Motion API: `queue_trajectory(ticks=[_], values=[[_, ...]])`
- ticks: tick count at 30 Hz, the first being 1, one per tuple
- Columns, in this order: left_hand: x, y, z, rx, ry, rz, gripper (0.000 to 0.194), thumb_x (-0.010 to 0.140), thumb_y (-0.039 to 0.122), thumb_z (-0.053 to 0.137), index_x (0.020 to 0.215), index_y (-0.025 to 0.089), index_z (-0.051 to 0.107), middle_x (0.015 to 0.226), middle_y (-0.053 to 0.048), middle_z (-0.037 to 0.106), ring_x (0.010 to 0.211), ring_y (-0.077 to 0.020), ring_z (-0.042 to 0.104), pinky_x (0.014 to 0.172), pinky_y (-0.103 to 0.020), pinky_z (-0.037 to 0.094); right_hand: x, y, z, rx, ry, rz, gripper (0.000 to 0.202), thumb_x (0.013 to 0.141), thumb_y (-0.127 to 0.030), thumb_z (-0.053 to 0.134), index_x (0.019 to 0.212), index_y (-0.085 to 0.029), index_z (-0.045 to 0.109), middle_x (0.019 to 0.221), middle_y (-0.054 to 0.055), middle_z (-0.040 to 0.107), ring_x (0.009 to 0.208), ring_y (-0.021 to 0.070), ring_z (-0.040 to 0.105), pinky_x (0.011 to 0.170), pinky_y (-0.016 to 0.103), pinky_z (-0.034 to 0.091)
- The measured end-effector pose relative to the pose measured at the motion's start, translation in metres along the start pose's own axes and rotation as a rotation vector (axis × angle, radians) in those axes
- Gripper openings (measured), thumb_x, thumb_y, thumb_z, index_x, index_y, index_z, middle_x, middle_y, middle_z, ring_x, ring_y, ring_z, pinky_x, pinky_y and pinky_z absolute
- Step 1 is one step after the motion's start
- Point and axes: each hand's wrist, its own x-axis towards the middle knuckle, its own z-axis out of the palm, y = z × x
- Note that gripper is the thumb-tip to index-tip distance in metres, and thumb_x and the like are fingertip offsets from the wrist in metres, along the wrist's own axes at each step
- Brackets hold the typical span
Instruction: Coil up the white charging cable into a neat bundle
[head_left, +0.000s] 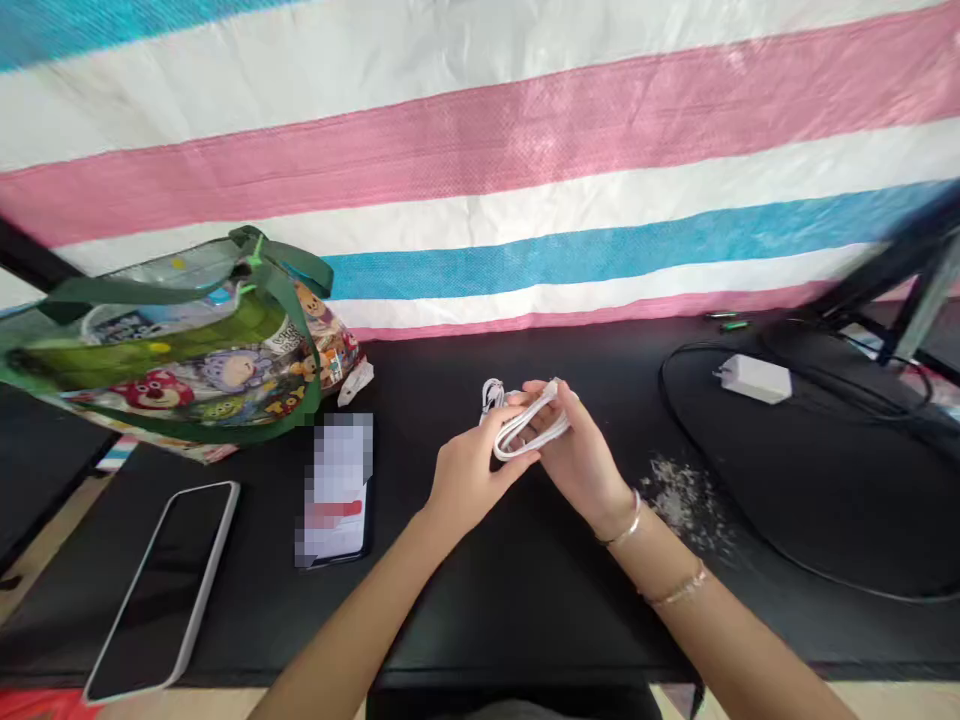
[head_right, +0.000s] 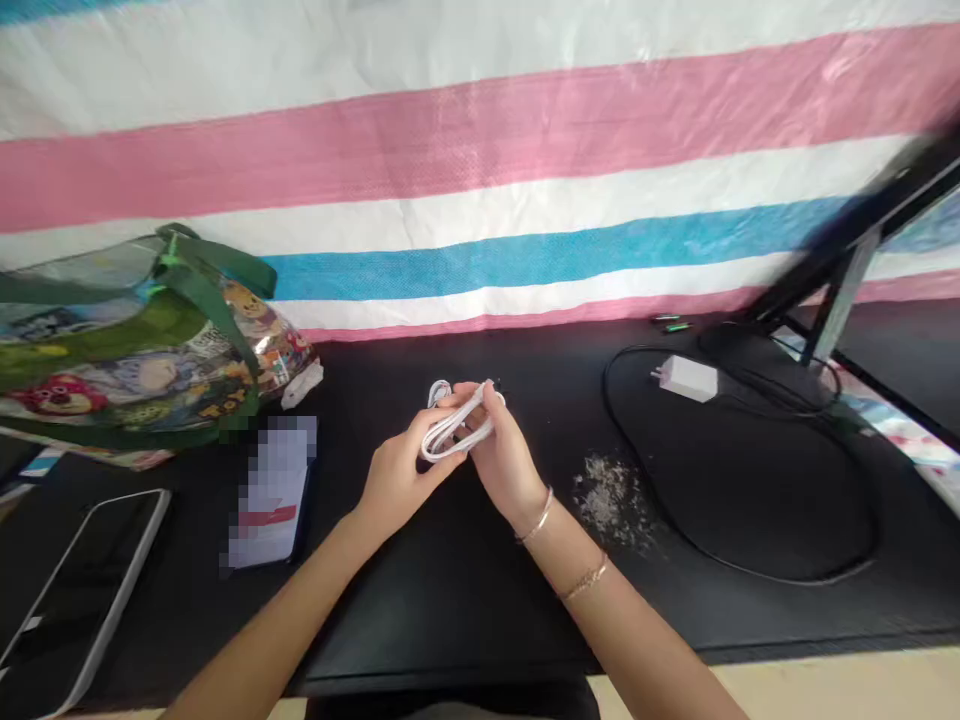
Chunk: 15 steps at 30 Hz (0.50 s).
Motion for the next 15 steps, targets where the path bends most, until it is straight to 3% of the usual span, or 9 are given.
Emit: queue_trajectory(ticks=[8,15], values=[[-0.004,-0.002,0.003,-0.338,-0.151,0.033,0.04,0.093,0.036,0.033,0.131,0.026,0.04,0.081,0.002,0.068,0.067,-0.0155,0.064,0.074,-0.03,0.047,-0.003,0.006,-0.004,-0.056,-0.067,-0.118,0.029,0.074,-0.051,0.064,0.079,-0.024,0.057,0.07,-0.005,0.067,0.038,0.008,0.046,0.028,0.02,0.034],[-0.002,-0.002,0.011,-0.478,-0.247,-0.02,0.039,0.09,0.032,0.038,0.125,0.017,0.047,0.069,0.003,0.055,0.062,-0.0133,0.054,0.067,-0.027,0.043,-0.008,0.005,0.0,-0.137,-0.124,-0.19,0.03,0.079,-0.052,0.057,0.08,-0.023,0.053,0.071,-0.004,0.059,0.037,0.0087,0.048,0.025,0.022,0.037]])
